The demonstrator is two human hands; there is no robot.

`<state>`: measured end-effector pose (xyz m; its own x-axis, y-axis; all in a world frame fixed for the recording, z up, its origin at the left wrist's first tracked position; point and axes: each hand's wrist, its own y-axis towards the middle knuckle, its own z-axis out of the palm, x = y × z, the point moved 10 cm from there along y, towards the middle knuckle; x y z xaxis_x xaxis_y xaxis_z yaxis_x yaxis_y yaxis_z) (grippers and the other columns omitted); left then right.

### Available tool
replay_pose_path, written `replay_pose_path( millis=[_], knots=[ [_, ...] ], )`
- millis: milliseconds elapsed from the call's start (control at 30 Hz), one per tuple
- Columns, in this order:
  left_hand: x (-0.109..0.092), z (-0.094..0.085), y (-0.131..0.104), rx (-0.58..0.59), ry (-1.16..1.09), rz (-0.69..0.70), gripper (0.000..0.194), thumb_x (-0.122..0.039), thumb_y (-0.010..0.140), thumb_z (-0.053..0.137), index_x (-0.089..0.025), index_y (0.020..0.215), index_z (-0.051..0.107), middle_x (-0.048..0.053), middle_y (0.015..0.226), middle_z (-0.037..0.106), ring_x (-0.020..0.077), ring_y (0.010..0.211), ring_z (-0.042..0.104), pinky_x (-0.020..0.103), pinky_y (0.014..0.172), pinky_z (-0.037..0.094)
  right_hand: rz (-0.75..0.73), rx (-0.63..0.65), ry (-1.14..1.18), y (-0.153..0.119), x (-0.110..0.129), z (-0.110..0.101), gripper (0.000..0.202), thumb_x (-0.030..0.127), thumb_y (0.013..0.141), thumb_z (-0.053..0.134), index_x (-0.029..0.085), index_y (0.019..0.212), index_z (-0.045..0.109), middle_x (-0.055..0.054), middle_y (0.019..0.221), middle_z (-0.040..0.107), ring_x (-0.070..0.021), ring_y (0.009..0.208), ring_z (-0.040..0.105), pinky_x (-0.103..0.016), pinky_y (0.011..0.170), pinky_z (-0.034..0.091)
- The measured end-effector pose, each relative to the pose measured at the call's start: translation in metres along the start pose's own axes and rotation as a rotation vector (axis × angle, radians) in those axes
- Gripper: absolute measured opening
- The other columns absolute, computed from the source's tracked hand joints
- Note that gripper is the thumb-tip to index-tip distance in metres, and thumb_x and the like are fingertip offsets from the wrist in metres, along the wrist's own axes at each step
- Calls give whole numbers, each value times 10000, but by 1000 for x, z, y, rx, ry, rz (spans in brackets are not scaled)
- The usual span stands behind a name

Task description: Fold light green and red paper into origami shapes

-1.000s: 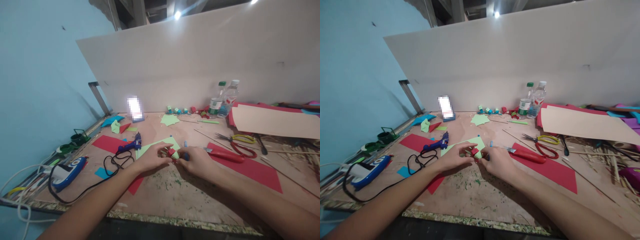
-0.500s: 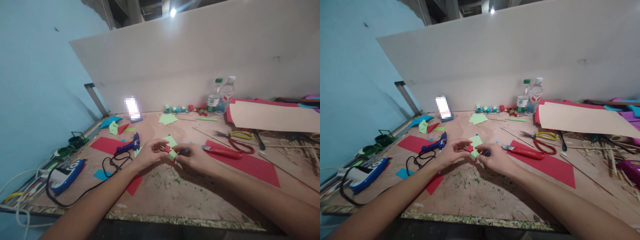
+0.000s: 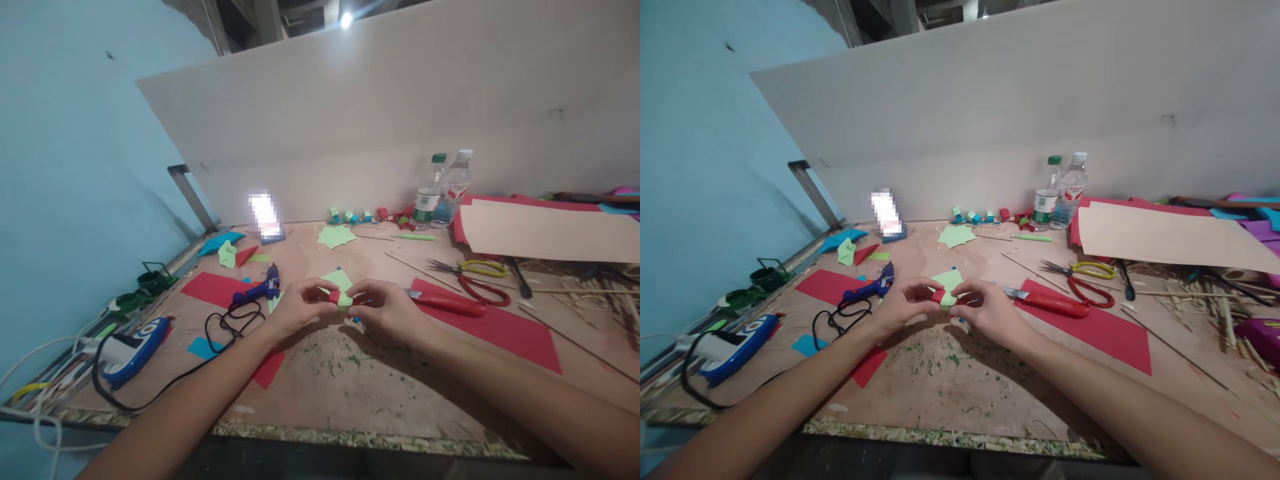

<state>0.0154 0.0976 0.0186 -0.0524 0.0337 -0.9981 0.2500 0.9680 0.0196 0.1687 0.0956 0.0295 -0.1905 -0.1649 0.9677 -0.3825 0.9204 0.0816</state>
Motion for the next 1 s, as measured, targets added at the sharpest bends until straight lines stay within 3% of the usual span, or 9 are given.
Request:
replay_pose_path(
  millis=[167, 367, 1000],
  knots=[
    [-2, 1, -1, 11, -5, 4, 346, -231, 676, 882, -178, 1002, 779, 41, 853, 765, 193, 820, 707, 303, 744, 567, -11, -54, -33, 0, 4, -5, 185, 261, 758, 739, 175, 922, 732, -78, 939, 782, -232, 887, 734, -354, 816, 564],
    [-1, 2, -3, -4, 2, -11, 336, -246, 688, 875, -174, 999, 771, 29, 813, 751, 176, 738, 690, 277, 655, 552, 18, -92, -43, 1, -1, -9, 169, 265, 761, 745, 180, 906, 730, -61, 927, 775, -223, 889, 725, -340, 816, 555],
    [0, 2, -3, 5, -13, -47, 366, -261, 660, 885, -162, 996, 777, 31, 787, 733, 171, 712, 680, 277, 631, 567, 6, -62, -33, 2, -1, -7, 184, 298, 741, 737, 189, 889, 739, -71, 924, 792, -244, 880, 746, -360, 817, 577]
  ],
)
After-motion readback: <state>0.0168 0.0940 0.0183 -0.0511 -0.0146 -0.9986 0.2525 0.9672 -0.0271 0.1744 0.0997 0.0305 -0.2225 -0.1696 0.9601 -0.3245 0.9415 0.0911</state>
